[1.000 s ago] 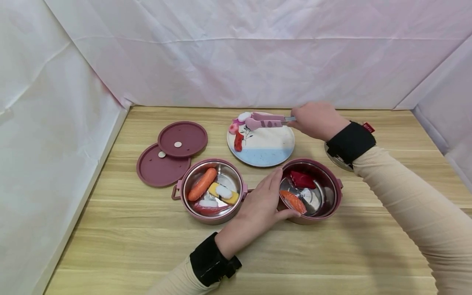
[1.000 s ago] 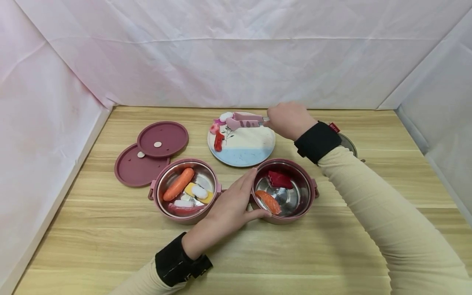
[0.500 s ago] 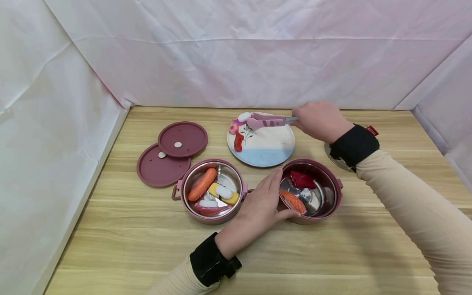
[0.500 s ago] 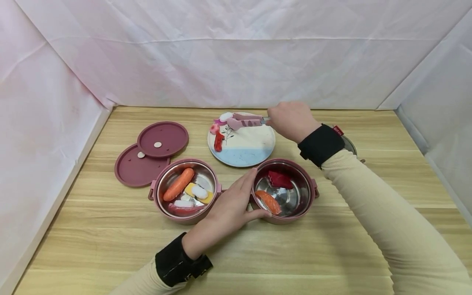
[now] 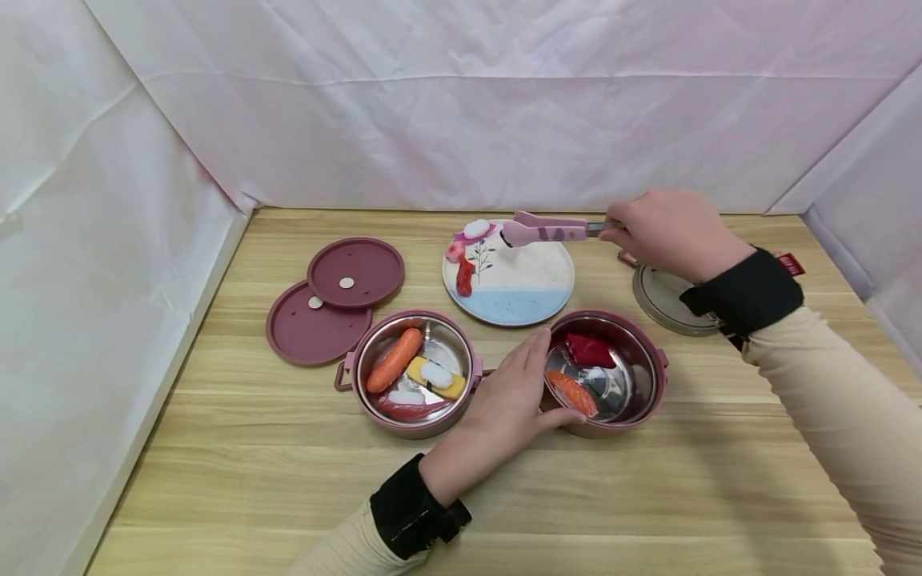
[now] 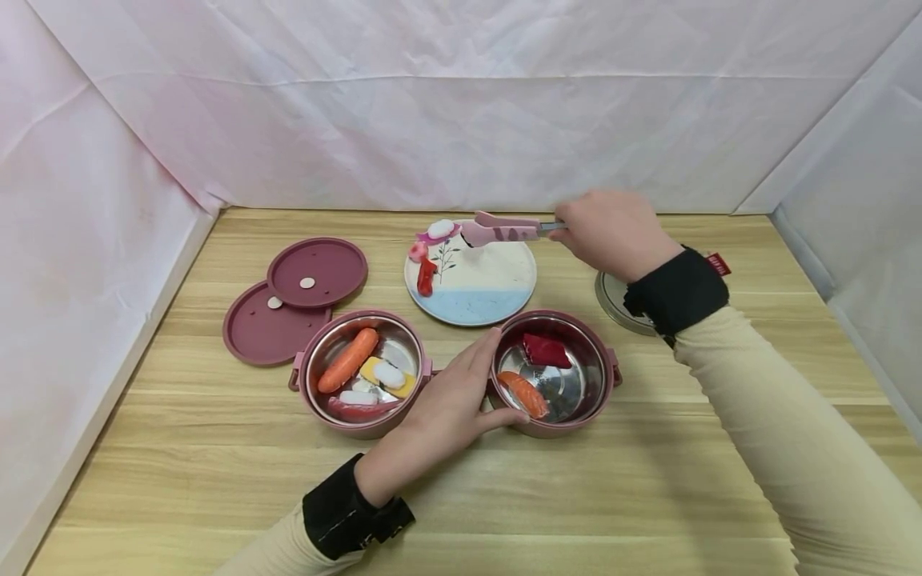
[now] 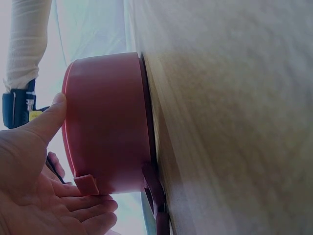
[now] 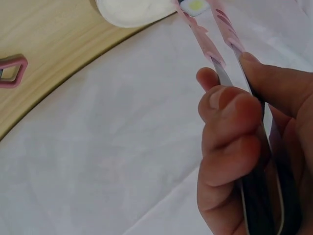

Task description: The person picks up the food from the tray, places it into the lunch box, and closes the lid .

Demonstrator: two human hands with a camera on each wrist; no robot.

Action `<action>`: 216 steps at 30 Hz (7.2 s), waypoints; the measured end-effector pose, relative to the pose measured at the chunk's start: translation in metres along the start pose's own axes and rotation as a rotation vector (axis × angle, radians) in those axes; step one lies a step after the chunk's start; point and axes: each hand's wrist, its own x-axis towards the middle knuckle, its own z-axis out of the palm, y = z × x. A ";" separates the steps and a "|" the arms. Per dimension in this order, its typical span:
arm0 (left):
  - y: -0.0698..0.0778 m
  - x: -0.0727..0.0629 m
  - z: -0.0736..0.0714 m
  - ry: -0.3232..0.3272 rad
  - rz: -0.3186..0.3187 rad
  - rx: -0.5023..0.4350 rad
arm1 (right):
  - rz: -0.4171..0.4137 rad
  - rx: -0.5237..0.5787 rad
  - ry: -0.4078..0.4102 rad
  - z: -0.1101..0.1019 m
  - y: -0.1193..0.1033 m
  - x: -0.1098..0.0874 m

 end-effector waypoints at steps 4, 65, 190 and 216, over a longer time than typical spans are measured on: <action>0.000 0.000 0.000 -0.005 -0.007 -0.004 | 0.005 -0.006 0.037 -0.005 0.002 -0.015; -0.001 0.001 -0.001 -0.004 -0.002 -0.023 | 0.070 0.014 -0.163 0.011 -0.016 -0.134; 0.002 0.004 -0.004 -0.009 -0.016 -0.016 | 0.100 0.018 0.143 -0.014 0.022 -0.175; 0.004 0.005 -0.003 -0.016 -0.022 -0.021 | 0.209 0.048 -0.195 0.002 0.026 -0.176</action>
